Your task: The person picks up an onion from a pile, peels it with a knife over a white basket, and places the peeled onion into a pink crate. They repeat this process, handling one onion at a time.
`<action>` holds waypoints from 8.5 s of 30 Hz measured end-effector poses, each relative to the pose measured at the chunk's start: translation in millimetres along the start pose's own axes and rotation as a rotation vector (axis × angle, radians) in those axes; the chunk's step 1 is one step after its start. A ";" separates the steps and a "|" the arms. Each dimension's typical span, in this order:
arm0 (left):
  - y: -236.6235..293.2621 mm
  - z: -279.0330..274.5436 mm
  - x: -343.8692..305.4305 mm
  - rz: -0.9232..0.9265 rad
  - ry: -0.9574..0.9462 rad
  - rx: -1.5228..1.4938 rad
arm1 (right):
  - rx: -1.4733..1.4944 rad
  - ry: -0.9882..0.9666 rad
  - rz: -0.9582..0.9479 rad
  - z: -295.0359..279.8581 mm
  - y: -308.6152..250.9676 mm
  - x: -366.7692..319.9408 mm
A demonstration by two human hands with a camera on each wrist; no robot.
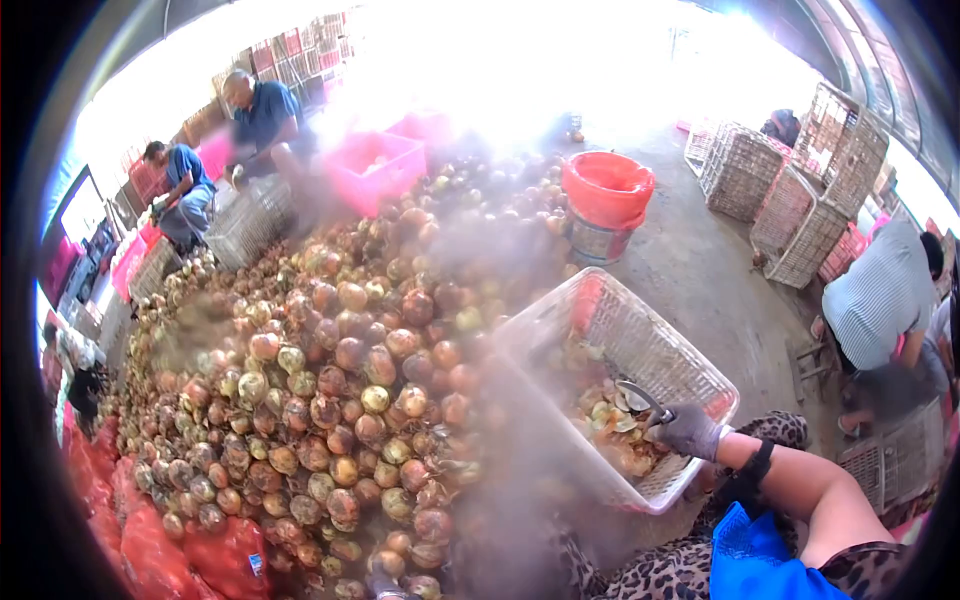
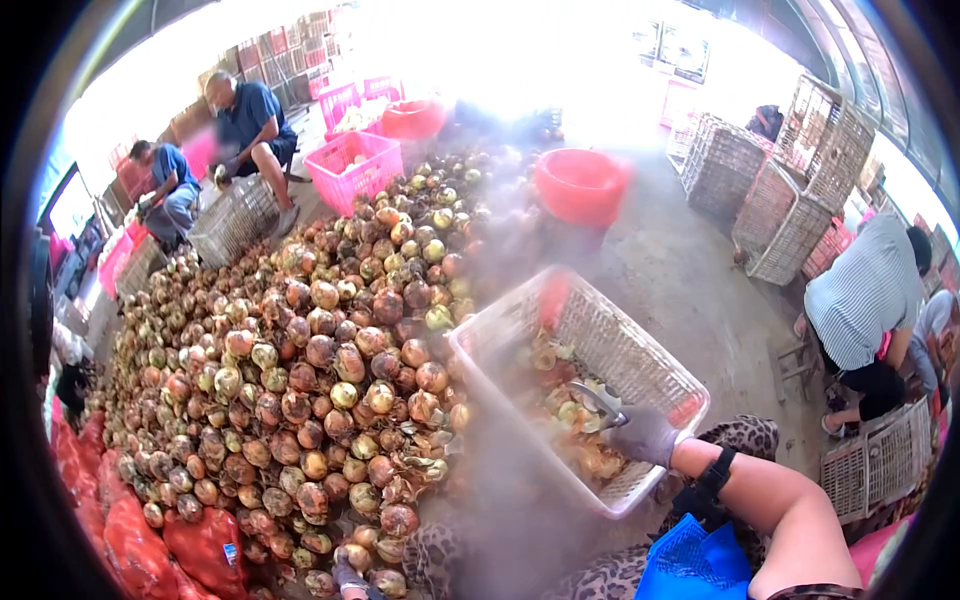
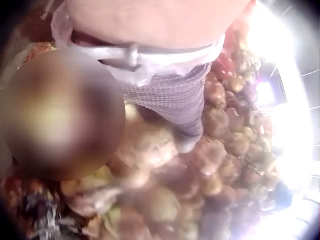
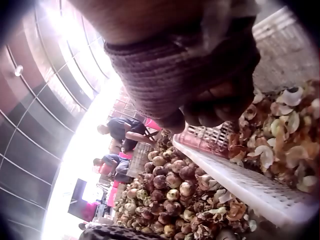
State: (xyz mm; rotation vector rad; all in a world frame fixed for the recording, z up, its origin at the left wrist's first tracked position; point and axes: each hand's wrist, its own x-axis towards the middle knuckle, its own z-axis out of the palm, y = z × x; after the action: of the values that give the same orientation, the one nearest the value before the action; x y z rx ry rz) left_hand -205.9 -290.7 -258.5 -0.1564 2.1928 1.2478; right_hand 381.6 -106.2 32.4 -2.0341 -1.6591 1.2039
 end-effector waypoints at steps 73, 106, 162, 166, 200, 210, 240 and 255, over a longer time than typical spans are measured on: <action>240.9 219.8 -499.7 0.606 -1.618 -0.108 | -0.678 0.379 -0.702 -91.1 -22.7 -19.6; 203.3 242.6 -461.4 0.167 -1.836 0.188 | 0.547 0.012 -0.544 -80.2 -2.9 14.4; 220.3 246.0 -520.6 0.389 -1.691 -0.041 | -0.261 0.600 -0.730 -59.8 8.5 -10.5; 214.2 249.2 -525.2 0.370 -1.642 -0.026 | -0.246 0.588 -0.727 -58.2 -3.9 -25.3; 229.9 255.3 -496.8 0.352 -1.552 -0.498 | 0.028 0.202 -0.485 -77.8 -28.7 -43.1; 224.0 251.7 -519.8 0.361 -1.490 -0.530 | -0.312 0.437 -0.691 -62.7 -36.2 -44.5; 204.4 241.3 -519.1 0.181 -1.652 -0.394 | 0.808 0.200 -0.149 -51.5 22.9 66.4; 216.4 242.6 -537.9 -0.221 -1.743 -0.673 | 0.330 0.415 -0.670 -4.5 -26.6 22.4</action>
State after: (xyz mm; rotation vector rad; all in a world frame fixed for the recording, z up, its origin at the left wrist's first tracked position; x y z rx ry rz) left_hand 255.2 -74.6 109.9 0.3222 0.2538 1.1301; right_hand 366.6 -76.3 42.7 -1.2554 -1.5987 0.6984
